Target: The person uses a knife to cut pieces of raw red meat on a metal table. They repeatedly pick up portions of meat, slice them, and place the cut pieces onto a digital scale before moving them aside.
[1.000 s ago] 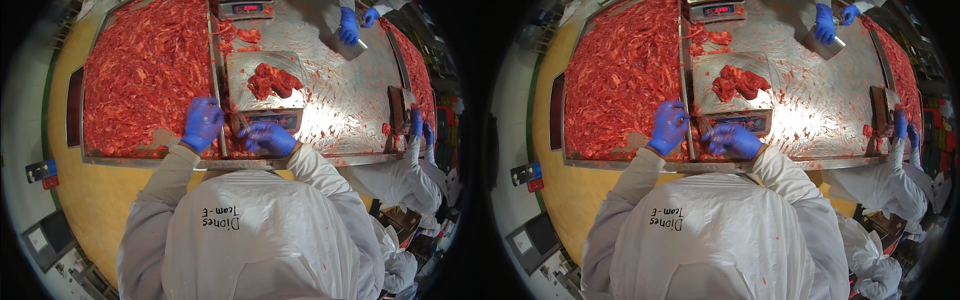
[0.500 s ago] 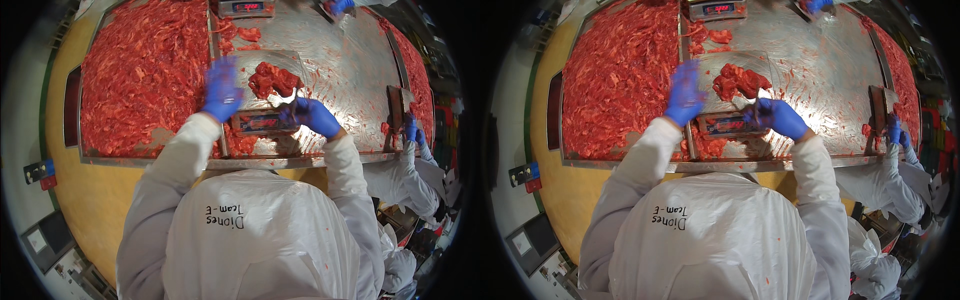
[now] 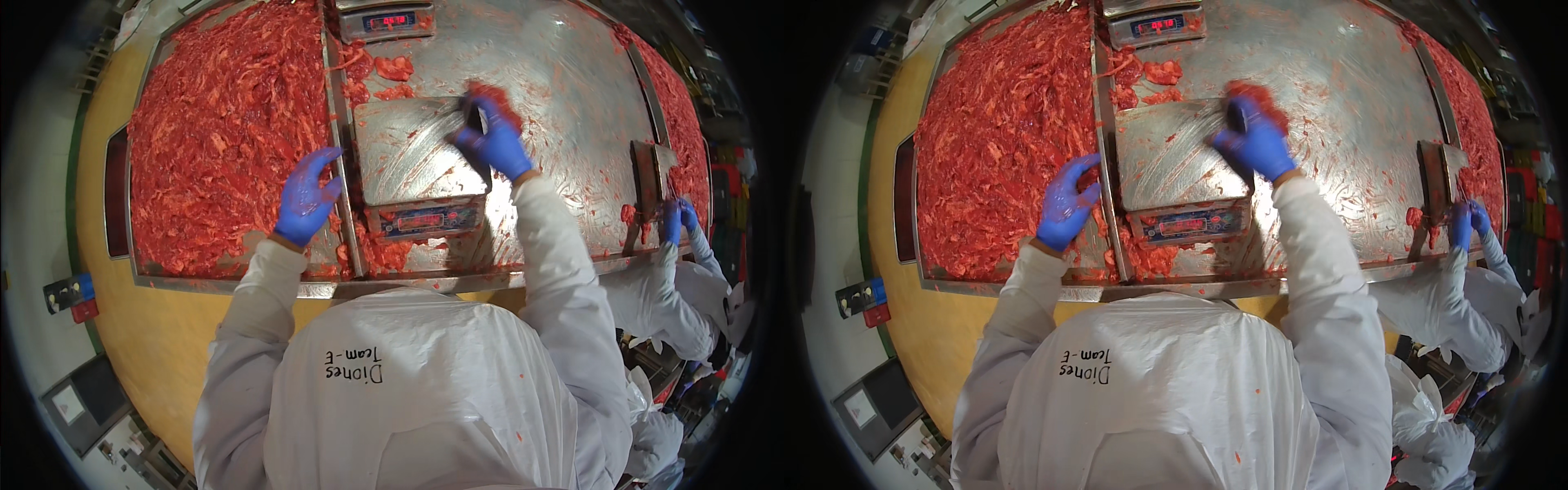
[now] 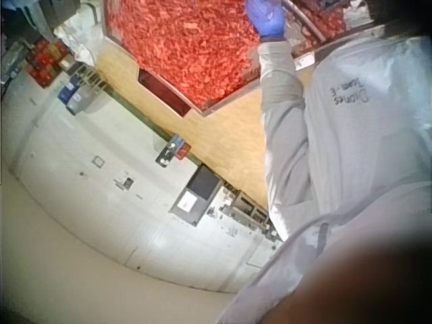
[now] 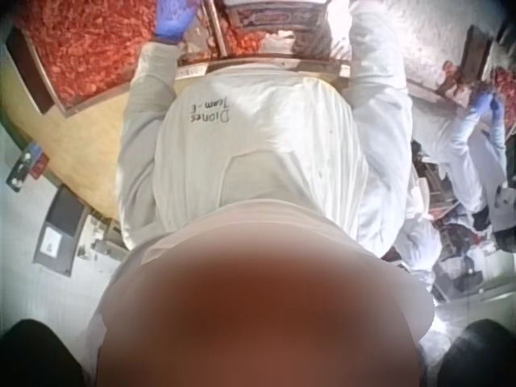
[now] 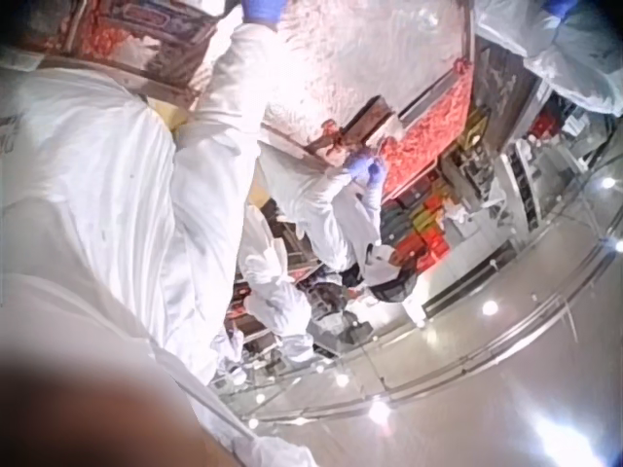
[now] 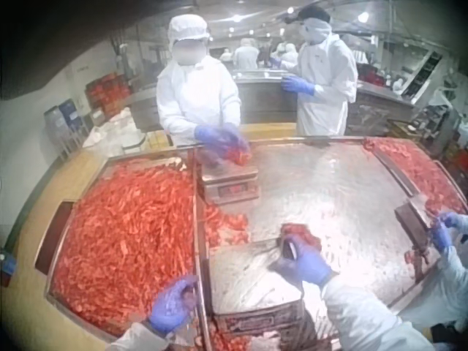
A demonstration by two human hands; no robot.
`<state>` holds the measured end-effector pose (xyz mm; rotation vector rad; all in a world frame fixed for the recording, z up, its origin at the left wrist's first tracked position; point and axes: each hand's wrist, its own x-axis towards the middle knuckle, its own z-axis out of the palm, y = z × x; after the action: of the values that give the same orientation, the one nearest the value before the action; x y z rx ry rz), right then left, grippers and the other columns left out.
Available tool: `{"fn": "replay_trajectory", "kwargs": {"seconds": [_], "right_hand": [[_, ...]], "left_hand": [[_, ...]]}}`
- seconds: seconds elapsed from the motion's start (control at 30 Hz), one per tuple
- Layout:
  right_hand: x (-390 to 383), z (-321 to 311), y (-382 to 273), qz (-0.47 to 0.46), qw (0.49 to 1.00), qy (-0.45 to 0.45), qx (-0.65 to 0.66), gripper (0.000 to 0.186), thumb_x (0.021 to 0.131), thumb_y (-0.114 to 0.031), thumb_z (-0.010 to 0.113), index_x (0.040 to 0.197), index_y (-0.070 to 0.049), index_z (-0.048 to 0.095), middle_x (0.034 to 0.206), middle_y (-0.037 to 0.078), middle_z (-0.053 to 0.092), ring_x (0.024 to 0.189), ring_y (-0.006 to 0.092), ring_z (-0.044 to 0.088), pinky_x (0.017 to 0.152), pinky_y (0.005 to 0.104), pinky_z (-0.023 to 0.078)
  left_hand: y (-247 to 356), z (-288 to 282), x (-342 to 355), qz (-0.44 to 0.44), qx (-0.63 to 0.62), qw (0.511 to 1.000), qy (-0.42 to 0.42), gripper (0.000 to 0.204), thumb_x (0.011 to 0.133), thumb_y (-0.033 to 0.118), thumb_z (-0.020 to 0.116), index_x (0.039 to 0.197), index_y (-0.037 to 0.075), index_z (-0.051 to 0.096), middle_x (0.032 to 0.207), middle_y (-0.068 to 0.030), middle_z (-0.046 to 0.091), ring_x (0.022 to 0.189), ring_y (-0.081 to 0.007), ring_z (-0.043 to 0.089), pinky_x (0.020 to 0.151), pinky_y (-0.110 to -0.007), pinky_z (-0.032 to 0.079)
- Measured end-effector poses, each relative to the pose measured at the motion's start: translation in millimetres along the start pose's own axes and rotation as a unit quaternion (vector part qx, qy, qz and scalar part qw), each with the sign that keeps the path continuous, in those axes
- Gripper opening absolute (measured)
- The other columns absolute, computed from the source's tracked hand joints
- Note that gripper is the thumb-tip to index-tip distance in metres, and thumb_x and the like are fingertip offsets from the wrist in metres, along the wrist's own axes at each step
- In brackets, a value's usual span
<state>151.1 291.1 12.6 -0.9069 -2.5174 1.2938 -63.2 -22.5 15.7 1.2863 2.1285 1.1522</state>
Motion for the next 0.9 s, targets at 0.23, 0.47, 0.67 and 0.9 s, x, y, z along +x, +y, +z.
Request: {"fn": "replay_trajectory", "kwargs": {"seconds": [0.23,0.47,0.67,0.9], "right_hand": [[-42,-35,173,0.199,0.955,0.169,-0.138,0.073,0.082,-0.038,0.082,0.141,-0.006,0.053,0.15,0.021,0.051,0.136,0.0379,0.052,0.117,0.0481,0.036],[-78,-5,158,0.143,0.948,0.215,-0.184,0.082,0.074,-0.03,0.084,0.146,-0.006,0.051,0.148,0.023,0.051,0.135,0.0436,0.048,0.121,0.0487,0.031],[-80,-13,144,0.189,0.957,0.177,-0.135,0.075,0.076,-0.026,0.083,0.142,-0.009,0.053,0.134,0.021,0.06,0.125,0.0418,0.056,0.109,0.0474,0.046],[-103,-9,161,0.161,0.968,0.148,-0.124,0.082,0.08,-0.027,0.083,0.151,-0.006,0.046,0.148,0.02,0.054,0.133,0.0358,0.056,0.111,0.0412,0.045]], "left_hand": [[-133,-27,-66,-0.146,0.31,0.939,-0.027,0.044,0.08,0.008,0.069,0.124,0.006,0.066,0.13,-0.0252,0.061,0.118,-0.0463,0.059,0.097,-0.048,0.052],[-138,-40,-30,-0.115,0.298,0.943,-0.095,0.013,0.086,0.017,0.067,0.097,0.009,0.066,0.092,-0.0211,0.068,0.09,-0.045,0.064,0.079,-0.053,0.052],[25,-49,45,0.008,0.056,0.987,-0.152,0.022,0.084,0.022,0.073,0.091,0.003,0.064,0.084,-0.019,0.066,0.082,-0.04,0.066,0.072,-0.047,0.052],[86,26,86,0.103,-0.126,0.97,-0.178,0.028,0.079,0.017,0.077,0.103,0.004,0.072,0.098,-0.0193,0.069,0.099,-0.0335,0.068,0.087,-0.042,0.054]]}}
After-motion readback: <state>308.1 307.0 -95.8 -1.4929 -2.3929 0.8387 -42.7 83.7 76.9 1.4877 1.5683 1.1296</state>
